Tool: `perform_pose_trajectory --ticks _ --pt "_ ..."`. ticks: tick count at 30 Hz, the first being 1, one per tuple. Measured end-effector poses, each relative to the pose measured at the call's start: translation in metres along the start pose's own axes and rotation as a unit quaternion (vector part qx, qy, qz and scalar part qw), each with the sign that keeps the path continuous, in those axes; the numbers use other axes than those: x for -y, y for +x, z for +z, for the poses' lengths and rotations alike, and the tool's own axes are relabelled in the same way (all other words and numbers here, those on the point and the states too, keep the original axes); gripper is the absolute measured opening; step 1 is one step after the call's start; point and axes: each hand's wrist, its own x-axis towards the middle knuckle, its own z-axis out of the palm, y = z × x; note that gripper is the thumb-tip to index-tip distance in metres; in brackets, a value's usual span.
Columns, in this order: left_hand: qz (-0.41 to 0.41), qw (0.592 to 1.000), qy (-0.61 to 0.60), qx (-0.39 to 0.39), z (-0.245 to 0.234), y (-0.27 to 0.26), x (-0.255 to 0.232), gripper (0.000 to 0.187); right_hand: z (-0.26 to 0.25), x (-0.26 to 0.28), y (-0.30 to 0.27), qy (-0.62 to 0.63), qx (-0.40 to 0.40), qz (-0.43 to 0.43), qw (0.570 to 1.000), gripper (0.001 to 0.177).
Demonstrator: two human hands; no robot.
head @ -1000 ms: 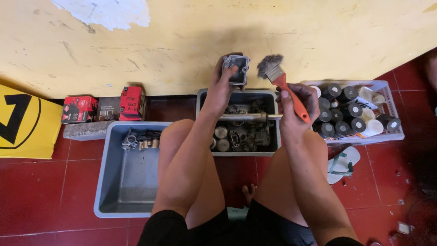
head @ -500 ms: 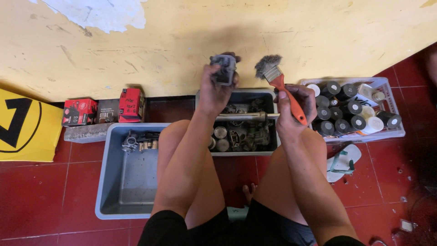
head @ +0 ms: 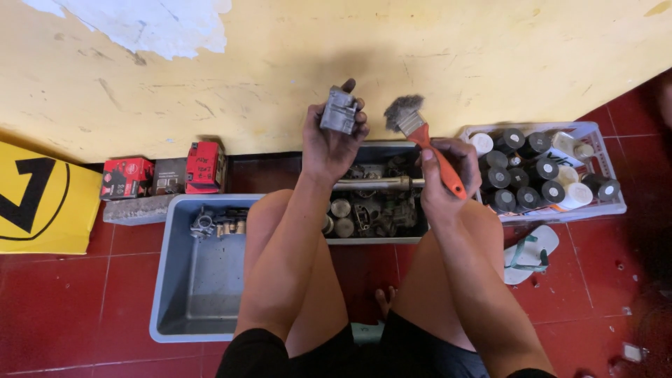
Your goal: The person scrubs various mechanical parts, including a carburetor and a brake caliper, using a wire brush. They hold the parts over a plastic tub and scrub them thoroughly.
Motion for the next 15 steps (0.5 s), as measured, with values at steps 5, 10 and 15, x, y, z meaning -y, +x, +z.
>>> perform_pose_trajectory --ticks 5,10,15 --pt "0.092 0.976 0.195 0.024 0.018 -0.008 0.003 0.043 -0.004 -0.003 0.0 -0.03 0.017 -0.005 0.999 0.015" --pt "0.167 0.884 0.437 -0.003 0.041 -0.027 0.005 0.056 -0.006 0.01 0.007 -0.041 0.034 0.001 0.999 0.012" --pt "0.155 0.832 0.532 -0.023 0.037 -0.033 -0.001 0.044 0.005 0.033 0.013 -0.087 0.118 0.044 0.988 0.018"
